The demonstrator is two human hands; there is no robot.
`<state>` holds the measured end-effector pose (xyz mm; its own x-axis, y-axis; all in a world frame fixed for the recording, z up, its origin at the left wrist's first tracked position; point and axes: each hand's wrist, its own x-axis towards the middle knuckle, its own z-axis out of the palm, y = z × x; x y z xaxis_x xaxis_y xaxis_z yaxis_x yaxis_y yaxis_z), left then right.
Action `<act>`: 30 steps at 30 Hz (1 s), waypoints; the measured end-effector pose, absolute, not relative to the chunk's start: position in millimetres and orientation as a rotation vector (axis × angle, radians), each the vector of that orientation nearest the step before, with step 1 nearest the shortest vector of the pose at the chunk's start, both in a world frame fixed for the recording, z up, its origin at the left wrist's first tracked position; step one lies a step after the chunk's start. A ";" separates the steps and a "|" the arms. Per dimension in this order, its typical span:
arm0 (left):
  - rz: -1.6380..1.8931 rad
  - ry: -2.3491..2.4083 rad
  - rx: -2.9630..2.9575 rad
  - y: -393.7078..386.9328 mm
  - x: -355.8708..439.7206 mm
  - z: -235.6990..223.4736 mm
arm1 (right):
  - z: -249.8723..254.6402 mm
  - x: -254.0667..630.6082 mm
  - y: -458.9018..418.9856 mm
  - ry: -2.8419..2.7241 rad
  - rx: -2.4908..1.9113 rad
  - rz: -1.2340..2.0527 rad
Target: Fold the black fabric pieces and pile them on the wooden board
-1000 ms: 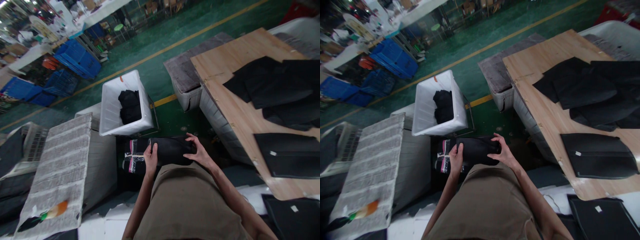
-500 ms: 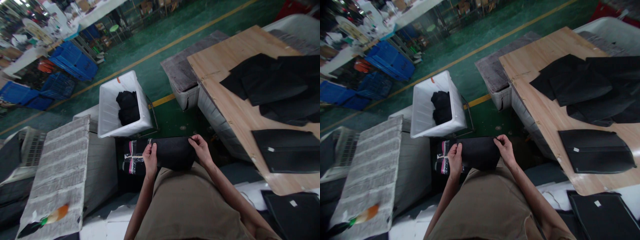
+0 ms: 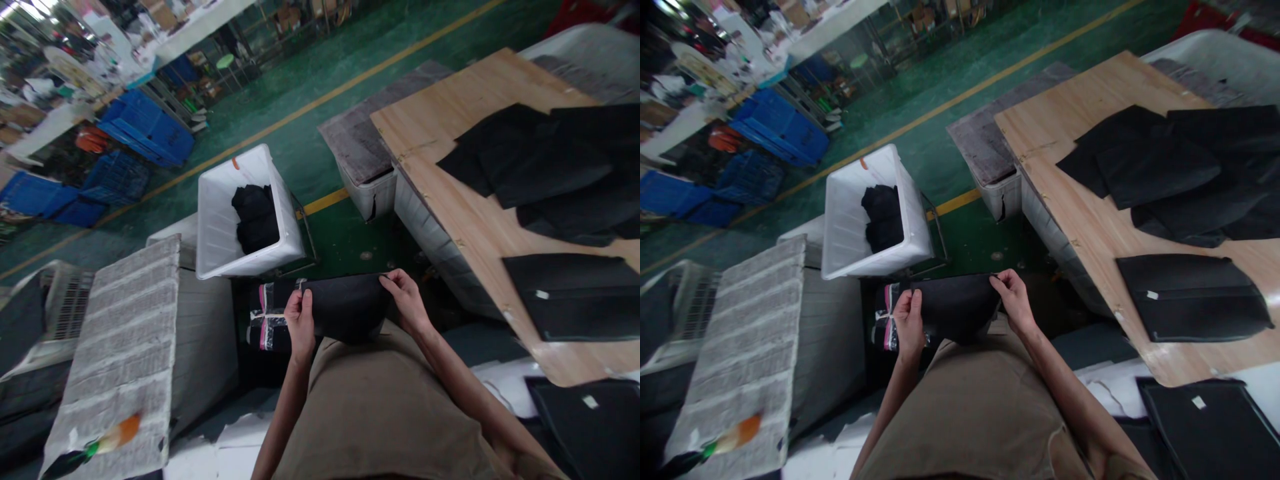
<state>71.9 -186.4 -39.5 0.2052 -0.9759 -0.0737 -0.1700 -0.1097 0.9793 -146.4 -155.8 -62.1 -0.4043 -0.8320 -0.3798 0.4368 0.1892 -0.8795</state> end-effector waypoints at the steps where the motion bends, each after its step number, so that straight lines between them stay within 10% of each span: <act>1: -1.028 -1.140 1.495 -186.1 72.5 -39.1 | -60.2 -147.2 -155.5 1.353 -0.400 -1.470; 30: -1.102 -1.058 1.567 -187.1 83.0 -46.2 | -20.4 -155.2 -149.8 1.282 -0.601 -1.465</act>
